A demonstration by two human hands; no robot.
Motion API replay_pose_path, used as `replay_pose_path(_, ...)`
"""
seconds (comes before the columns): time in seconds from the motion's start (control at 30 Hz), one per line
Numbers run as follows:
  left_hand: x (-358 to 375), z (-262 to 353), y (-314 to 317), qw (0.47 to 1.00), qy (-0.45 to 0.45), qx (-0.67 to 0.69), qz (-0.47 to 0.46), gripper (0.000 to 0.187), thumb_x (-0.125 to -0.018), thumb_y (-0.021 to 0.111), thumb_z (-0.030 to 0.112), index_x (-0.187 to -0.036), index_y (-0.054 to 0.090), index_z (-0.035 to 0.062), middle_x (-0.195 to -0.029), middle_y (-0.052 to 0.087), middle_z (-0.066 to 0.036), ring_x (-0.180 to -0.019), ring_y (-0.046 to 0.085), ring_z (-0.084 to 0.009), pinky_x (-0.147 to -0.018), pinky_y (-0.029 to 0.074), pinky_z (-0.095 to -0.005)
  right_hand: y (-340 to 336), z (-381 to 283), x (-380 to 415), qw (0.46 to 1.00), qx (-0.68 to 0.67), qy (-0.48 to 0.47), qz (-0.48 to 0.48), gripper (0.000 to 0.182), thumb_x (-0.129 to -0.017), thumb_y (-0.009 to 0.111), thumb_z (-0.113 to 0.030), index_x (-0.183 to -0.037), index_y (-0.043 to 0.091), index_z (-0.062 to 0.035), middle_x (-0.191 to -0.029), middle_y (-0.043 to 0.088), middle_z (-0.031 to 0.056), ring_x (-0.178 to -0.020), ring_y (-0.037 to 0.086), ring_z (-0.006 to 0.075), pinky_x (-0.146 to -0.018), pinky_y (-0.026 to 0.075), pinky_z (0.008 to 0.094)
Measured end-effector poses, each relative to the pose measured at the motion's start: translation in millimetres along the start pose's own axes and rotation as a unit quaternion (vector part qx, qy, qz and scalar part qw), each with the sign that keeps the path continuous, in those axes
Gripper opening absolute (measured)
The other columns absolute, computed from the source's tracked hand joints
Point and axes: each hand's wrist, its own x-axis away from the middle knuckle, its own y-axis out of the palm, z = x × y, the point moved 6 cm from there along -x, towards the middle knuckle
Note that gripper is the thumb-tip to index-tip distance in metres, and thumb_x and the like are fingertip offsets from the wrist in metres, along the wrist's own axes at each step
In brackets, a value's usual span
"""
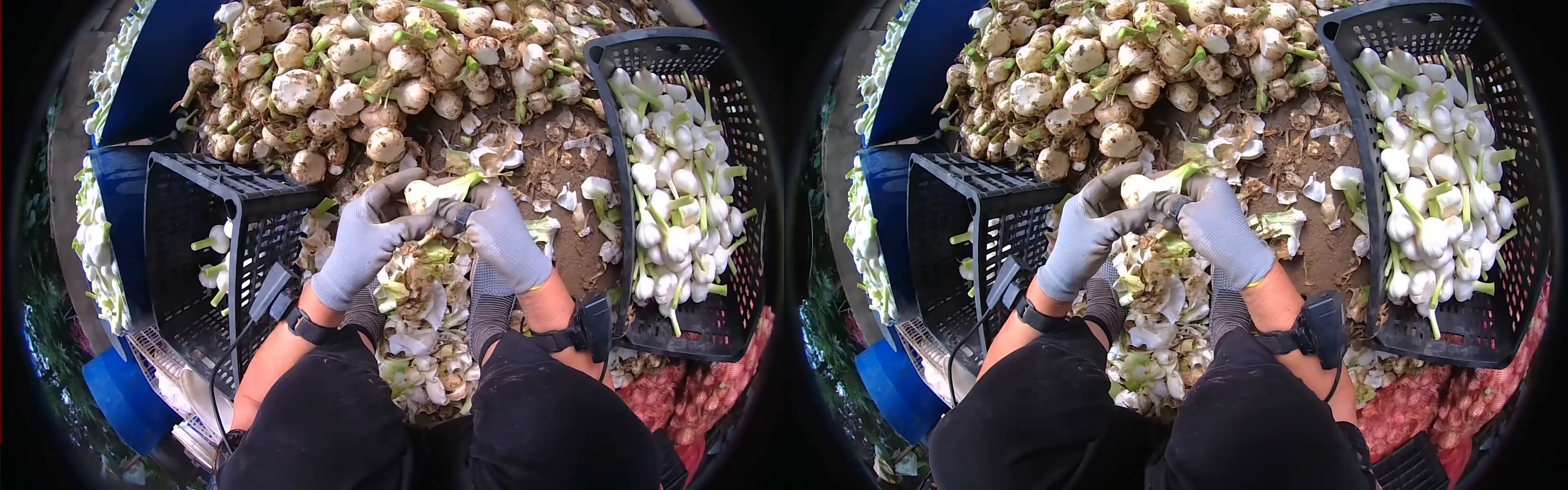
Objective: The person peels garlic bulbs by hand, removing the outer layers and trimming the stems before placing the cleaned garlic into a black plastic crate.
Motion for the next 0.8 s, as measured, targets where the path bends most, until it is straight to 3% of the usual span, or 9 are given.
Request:
replay_pose_path(0.1, 1.4, -10.6, -13.8, 0.998, -0.058, -0.003, -0.005, 0.047, -0.094, 0.064, 0.025, -0.129, 0.051, -0.0035, -0.093, 0.068, -0.008, -0.070, 0.062, -0.0091, -0.060, 0.049, -0.0206, -0.9, 11.4, 0.1, 0.993, 0.087, 0.073, 0.022, 0.022, -0.091, 0.058, -0.004, -0.110, 0.066, 0.0047, -0.087, 0.069, 0.0059, -0.077, 0.062, 0.0111, -0.070, 0.049, 0.0259)
replay_pose_path(0.2, -3.5, -20.2, -15.3, 0.990, -0.131, -0.011, -0.044, 0.071, -0.099, 0.034, 0.061, -0.126, 0.055, -0.0010, -0.089, 0.065, -0.007, -0.069, 0.061, -0.0096, -0.058, 0.046, -0.0186, 10.4, 8.0, 11.5, 0.999, -0.009, 0.026, -0.020, 0.023, -0.090, 0.059, -0.005, -0.110, 0.064, 0.0069, -0.087, 0.070, 0.0109, -0.077, 0.063, 0.0124, -0.070, 0.049, 0.0286)
replay_pose_path(0.23, -7.3, -22.7, -16.8, 0.991, -0.130, -0.010, -0.043, 0.071, -0.099, 0.034, 0.061, -0.126, 0.055, -0.0010, -0.089, 0.065, -0.007, -0.069, 0.061, -0.0096, -0.058, 0.046, -0.0186, 8.1, 10.9, 10.5, 0.999, -0.007, 0.026, -0.021, 0.023, -0.090, 0.059, -0.005, -0.110, 0.064, 0.0069, -0.087, 0.070, 0.0109, -0.077, 0.063, 0.0124, -0.070, 0.049, 0.0286)
replay_pose_path(0.3, -16.1, 12.8, -13.3, 0.948, 0.150, -0.279, 0.004, 0.068, -0.100, 0.037, 0.060, -0.125, 0.056, -0.0009, -0.095, 0.064, -0.006, -0.080, 0.059, -0.0078, -0.067, 0.047, -0.0186, -2.9, 19.4, 5.3, 0.994, 0.105, -0.003, -0.009, 0.022, -0.089, 0.060, -0.005, -0.108, 0.064, 0.0059, -0.089, 0.070, 0.0133, -0.079, 0.064, 0.0139, -0.071, 0.050, 0.0303)
replay_pose_path(0.33, -9.1, 5.5, -13.1, 0.993, -0.004, -0.118, 0.009, 0.054, -0.099, 0.051, 0.046, -0.125, 0.055, -0.0014, -0.101, 0.062, -0.005, -0.091, 0.057, -0.0069, -0.077, 0.048, -0.0207, -9.9, 26.0, 1.0, 0.989, 0.135, -0.020, 0.057, 0.021, -0.087, 0.062, -0.008, -0.106, 0.064, 0.0038, -0.089, 0.070, 0.0164, -0.079, 0.067, 0.0216, -0.072, 0.051, 0.0337)
replay_pose_path(0.5, -7.5, 5.0, -8.4, 0.979, 0.019, -0.200, -0.016, 0.050, -0.081, 0.076, 0.013, -0.123, 0.055, -0.0015, -0.108, 0.062, -0.002, -0.097, 0.058, -0.0084, -0.086, 0.050, -0.0234, -4.3, 3.8, 7.4, 0.936, 0.350, -0.020, -0.005, 0.025, -0.082, 0.064, -0.011, -0.105, 0.067, -0.0010, -0.088, 0.067, 0.0200, -0.081, 0.066, 0.0367, -0.073, 0.052, 0.0410)
replay_pose_path(0.6, -2.7, -10.2, 0.6, 0.993, -0.039, -0.094, -0.061, 0.049, -0.081, 0.074, 0.008, -0.125, 0.054, -0.0009, -0.106, 0.063, -0.002, -0.092, 0.060, -0.0074, -0.078, 0.052, -0.0224, -18.3, -11.4, 4.1, 0.807, 0.562, -0.103, 0.151, 0.032, -0.078, 0.053, 0.002, -0.102, 0.070, -0.0094, -0.091, 0.069, 0.0195, -0.084, 0.067, 0.0354, -0.074, 0.052, 0.0392)
replay_pose_path(0.77, 1.3, -22.4, 5.5, 0.973, -0.119, -0.128, -0.148, 0.056, -0.088, 0.072, 0.018, -0.134, 0.046, -0.0024, -0.106, 0.064, -0.002, -0.085, 0.061, -0.0061, -0.072, 0.050, -0.0193, -41.5, -15.0, -4.9, 0.912, 0.364, -0.085, 0.167, 0.033, -0.082, 0.049, 0.003, -0.108, 0.068, -0.0034, -0.105, 0.069, 0.0158, -0.091, 0.067, 0.0254, -0.080, 0.052, 0.0374)
replay_pose_path(0.8, -0.7, -23.3, 4.9, 0.976, -0.103, -0.144, -0.128, 0.059, -0.089, 0.072, 0.018, -0.137, 0.044, -0.0020, -0.111, 0.063, -0.004, -0.089, 0.061, -0.0072, -0.075, 0.051, -0.0203, -30.7, -12.2, -2.2, 0.984, 0.149, -0.058, 0.073, 0.034, -0.083, 0.052, 0.002, -0.115, 0.064, -0.0007, -0.105, 0.070, 0.0144, -0.091, 0.068, 0.0242, -0.082, 0.053, 0.0345)
